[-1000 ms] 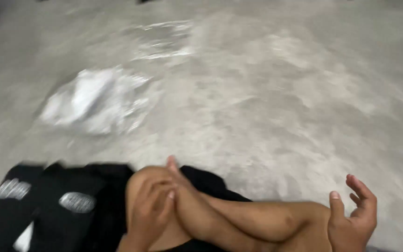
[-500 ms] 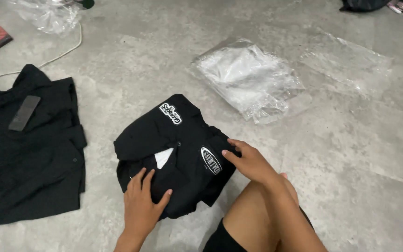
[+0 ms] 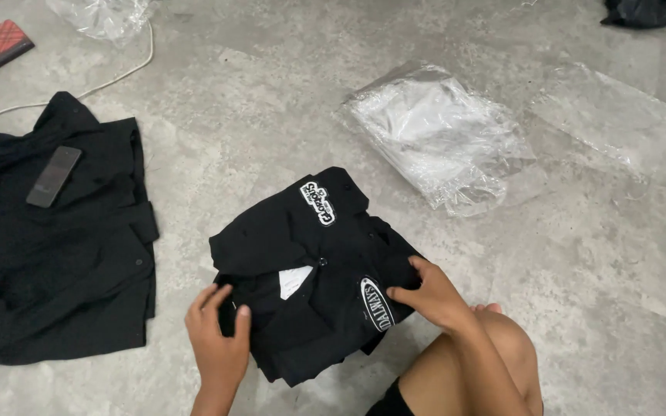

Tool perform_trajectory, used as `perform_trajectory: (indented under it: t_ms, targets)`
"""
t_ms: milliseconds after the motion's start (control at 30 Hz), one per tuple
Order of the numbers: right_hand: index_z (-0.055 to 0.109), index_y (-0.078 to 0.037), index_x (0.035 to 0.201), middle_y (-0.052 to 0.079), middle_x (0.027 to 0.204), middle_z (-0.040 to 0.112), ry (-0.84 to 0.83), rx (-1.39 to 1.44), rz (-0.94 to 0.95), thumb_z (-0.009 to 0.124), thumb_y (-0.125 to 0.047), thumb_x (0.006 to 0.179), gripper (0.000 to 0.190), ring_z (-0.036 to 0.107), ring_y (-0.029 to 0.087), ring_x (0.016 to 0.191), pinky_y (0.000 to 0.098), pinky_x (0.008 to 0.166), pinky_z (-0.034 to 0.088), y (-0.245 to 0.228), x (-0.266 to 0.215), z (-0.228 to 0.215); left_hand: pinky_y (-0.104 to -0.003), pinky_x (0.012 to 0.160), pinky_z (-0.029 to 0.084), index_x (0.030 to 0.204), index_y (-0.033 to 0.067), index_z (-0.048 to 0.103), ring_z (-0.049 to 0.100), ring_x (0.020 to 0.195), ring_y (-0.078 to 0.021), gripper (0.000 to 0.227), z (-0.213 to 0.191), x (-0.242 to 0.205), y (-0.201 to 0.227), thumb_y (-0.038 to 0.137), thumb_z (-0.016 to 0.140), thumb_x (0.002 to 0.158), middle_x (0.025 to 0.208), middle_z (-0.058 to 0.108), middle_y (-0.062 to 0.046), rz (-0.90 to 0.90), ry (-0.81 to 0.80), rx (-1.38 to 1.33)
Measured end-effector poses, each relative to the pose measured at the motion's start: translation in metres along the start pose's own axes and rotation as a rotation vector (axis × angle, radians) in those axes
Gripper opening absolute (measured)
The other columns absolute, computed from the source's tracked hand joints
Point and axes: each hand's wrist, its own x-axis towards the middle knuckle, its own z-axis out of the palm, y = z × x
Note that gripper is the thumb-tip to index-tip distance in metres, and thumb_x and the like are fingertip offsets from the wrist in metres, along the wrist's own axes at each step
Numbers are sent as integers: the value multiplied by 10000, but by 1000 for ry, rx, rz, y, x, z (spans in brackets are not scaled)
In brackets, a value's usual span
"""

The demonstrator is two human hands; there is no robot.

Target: The person sits on the floor and places folded black polo shirts into clear plastic bags. They smooth the shirts inside the bags and fold the plastic over to seal them. The person repeats this process for multiple shirts, stacking the packaged items on the floor.

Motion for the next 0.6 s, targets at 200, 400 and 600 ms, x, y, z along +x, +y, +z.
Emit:
perform_trajectory:
  t_ms: [200,400,600]
  targets:
    - [579,-34,1184,115,1068,665,-40,397,-12,660,-11,669,522,620,206,989,296,876,483,37,-3,8,-317,906,436,1329,135,436,540,1081,-211,573,-20,37,32,253,571,785,1232,546,-77,-1281,-172,-446]
    - [526,-91,1087,103,1130,585,139,1047,-115,524,-151,803,290,551,251,967,450,751,458,62,20,11,-290,788,431,1253,185,472,530,914,-190,535,-11,3,36,250,647,752,1168,506,-42,-1199,-171,-363]
    - [577,-29,1027,97,994,612,143,965,67,545,-246,840,288,575,222,911,420,802,477,49,10,16,-288,811,433,1258,162,437,524,920,-179,517,-12,3,44,153,618,774,1185,483,-66,-1334,-91,-582]
